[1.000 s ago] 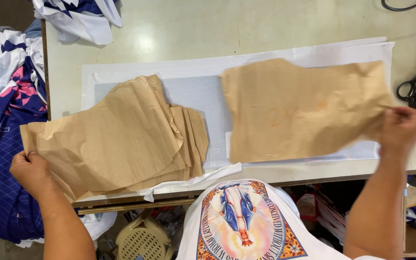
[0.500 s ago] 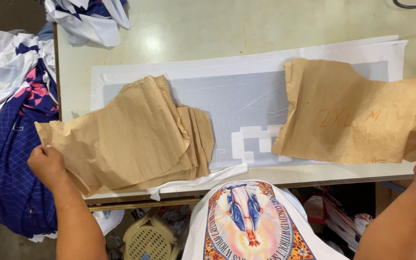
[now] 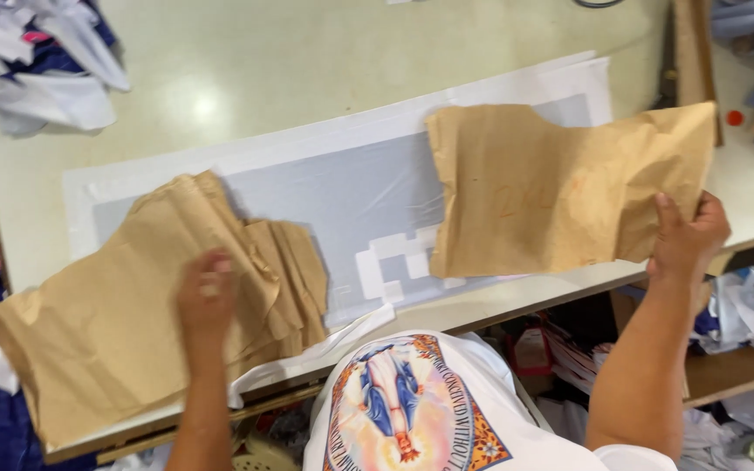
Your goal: The person retrieves brown paper patterns from a drawer, unfolds and sorts them by size on a table, then places a 2XL pattern on white fabric and cuts the fabric along the pattern edge using shears.
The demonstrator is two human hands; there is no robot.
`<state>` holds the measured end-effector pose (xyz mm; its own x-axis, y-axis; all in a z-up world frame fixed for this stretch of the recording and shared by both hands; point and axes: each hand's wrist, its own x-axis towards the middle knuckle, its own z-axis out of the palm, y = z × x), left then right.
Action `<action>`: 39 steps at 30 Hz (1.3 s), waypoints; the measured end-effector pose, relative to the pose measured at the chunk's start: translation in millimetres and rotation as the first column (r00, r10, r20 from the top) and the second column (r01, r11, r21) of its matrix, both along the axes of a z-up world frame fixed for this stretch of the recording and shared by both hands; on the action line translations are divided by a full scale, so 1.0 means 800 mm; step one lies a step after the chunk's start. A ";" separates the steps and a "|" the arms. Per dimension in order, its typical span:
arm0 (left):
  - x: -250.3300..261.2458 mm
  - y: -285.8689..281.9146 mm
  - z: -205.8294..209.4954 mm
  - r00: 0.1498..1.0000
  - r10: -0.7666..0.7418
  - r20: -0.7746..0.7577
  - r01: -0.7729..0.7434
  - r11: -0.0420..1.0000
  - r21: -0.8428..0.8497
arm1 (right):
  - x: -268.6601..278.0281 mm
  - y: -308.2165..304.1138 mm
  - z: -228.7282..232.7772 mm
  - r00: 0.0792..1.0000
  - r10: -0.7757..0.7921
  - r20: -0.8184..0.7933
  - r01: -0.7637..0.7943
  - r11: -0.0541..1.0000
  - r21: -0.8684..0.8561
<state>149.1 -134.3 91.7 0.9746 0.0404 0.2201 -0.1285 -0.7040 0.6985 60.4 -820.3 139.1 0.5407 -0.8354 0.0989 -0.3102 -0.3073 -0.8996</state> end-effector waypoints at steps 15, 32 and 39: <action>0.084 -0.446 -0.083 0.950 -0.265 -0.166 0.291 0.943 0.159 | -0.026 -0.076 -0.014 0.987 0.096 -0.133 -0.053 0.955 0.292; 0.085 -0.366 0.021 0.792 0.215 -0.571 -0.419 0.873 -0.251 | 0.054 -0.118 -0.076 0.952 0.286 -0.109 -0.186 0.823 0.536; 0.182 -0.253 -0.017 0.945 0.311 -0.103 -0.327 0.899 -0.289 | 0.189 -0.055 -0.132 0.899 0.432 0.071 -0.423 0.815 0.397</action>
<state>294.8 -336.5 78.3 0.9083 0.4069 0.0971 0.1112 -0.4586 0.8816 211.5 -864.6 33.3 0.8507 -0.4851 -0.2023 -0.2508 -0.0365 -0.9674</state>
